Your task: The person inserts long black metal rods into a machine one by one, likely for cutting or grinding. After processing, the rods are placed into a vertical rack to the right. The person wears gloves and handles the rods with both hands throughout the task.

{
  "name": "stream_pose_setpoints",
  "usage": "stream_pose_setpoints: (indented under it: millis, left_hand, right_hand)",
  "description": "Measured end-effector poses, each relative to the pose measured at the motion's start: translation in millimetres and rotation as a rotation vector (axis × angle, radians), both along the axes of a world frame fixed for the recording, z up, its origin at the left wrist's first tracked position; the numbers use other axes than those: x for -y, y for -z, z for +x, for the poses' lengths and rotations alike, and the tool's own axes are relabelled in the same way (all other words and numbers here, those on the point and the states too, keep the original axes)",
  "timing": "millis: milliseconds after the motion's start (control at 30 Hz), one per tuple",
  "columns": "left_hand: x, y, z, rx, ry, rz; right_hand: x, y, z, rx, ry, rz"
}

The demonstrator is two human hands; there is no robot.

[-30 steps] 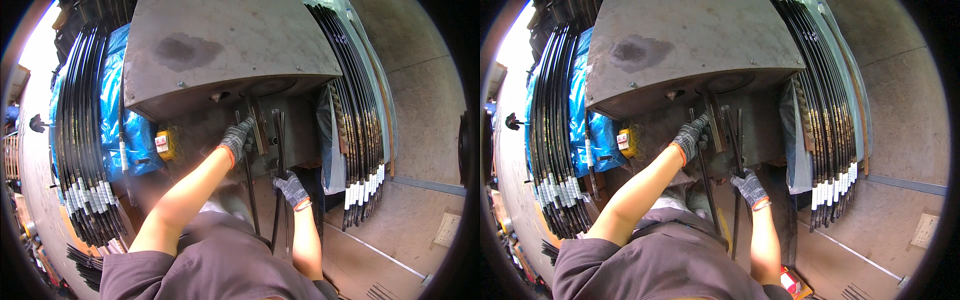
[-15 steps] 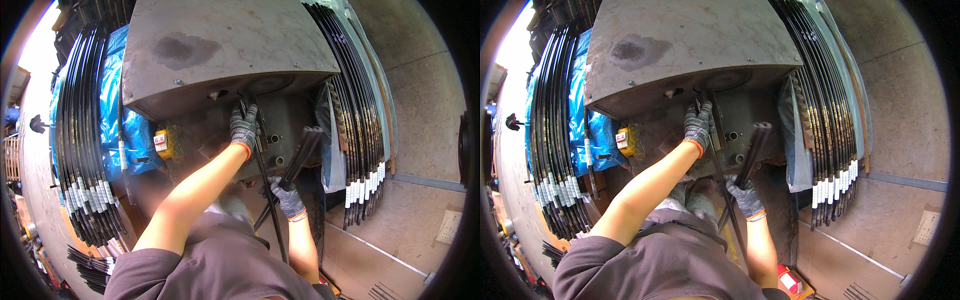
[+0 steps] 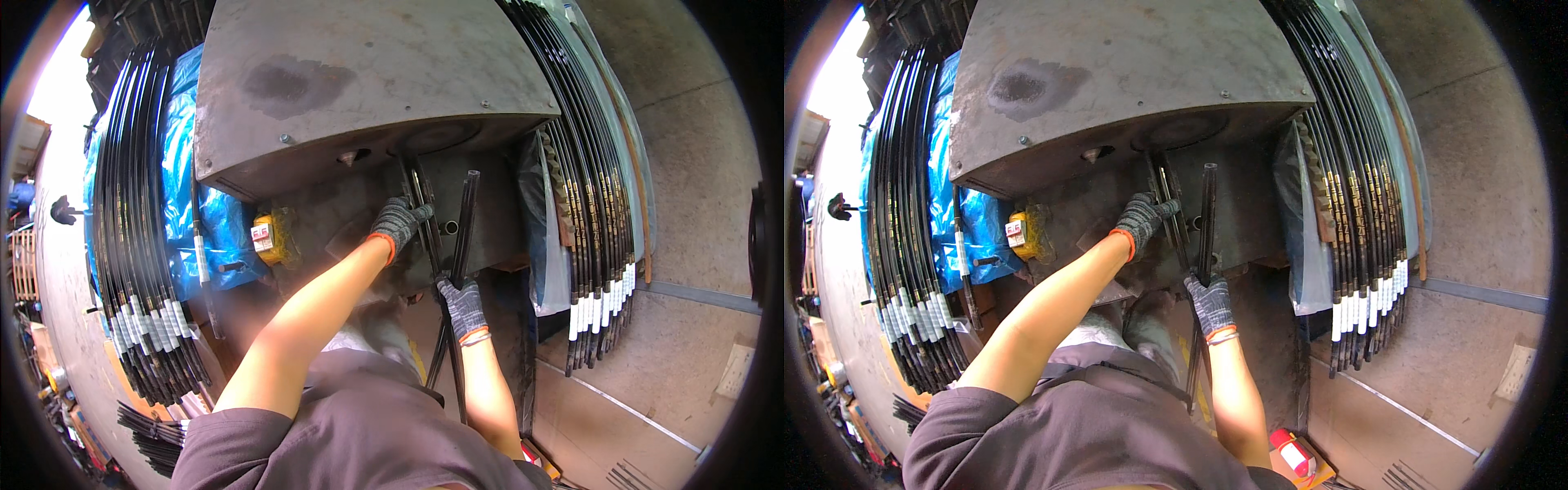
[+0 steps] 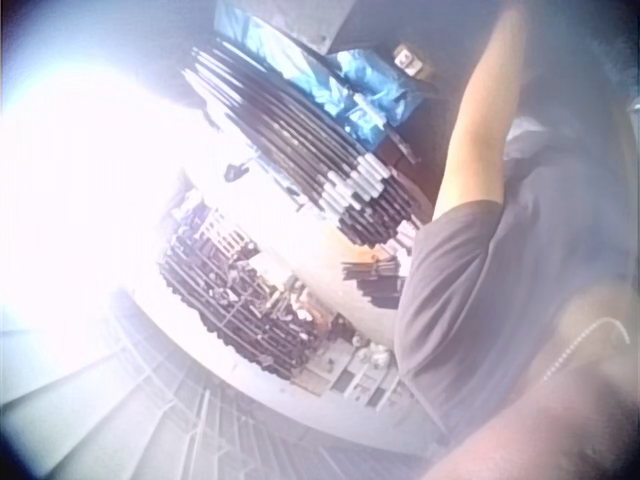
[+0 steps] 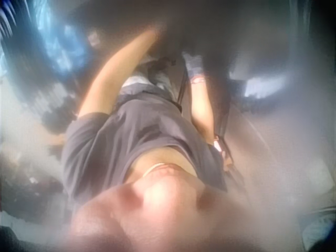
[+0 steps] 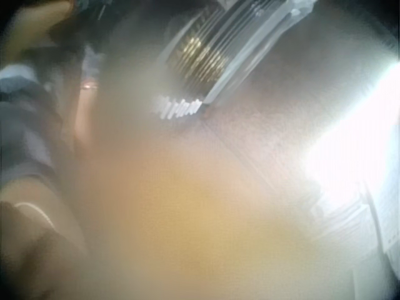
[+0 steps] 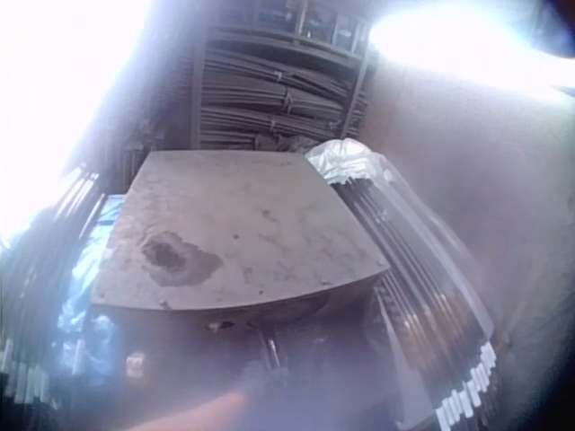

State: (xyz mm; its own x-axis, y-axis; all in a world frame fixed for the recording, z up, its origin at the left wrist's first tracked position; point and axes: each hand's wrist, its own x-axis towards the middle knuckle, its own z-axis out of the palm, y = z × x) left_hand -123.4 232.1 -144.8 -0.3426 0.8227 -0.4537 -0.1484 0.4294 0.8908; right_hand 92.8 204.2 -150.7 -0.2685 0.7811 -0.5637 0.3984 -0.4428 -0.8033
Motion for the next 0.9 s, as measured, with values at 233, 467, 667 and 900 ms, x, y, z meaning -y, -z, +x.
stream_pose_setpoints:
  millis: [233,467,667,900]
  left_hand:
    - [-1.0,3.8,2.4,-0.084,-0.034,-0.033]
    - [-1.9,10.4,3.3,-0.115,-0.041,-0.072]
    - [-1.7,11.2,2.8,-0.059,-0.051,0.004]
    - [-5.0,15.6,-0.6,-0.044,-0.029,-0.047]
  right_hand:
    - [-8.8,-6.2,-14.7,-0.080,0.117,-0.016]
    - [-12.6,-9.0,-16.3,-0.044,0.044,-0.022]
    - [-14.3,-3.2,-17.9,-0.109,0.097,-0.101]
    - [-16.6,-16.4,-25.8,-0.060,0.014,-0.038]
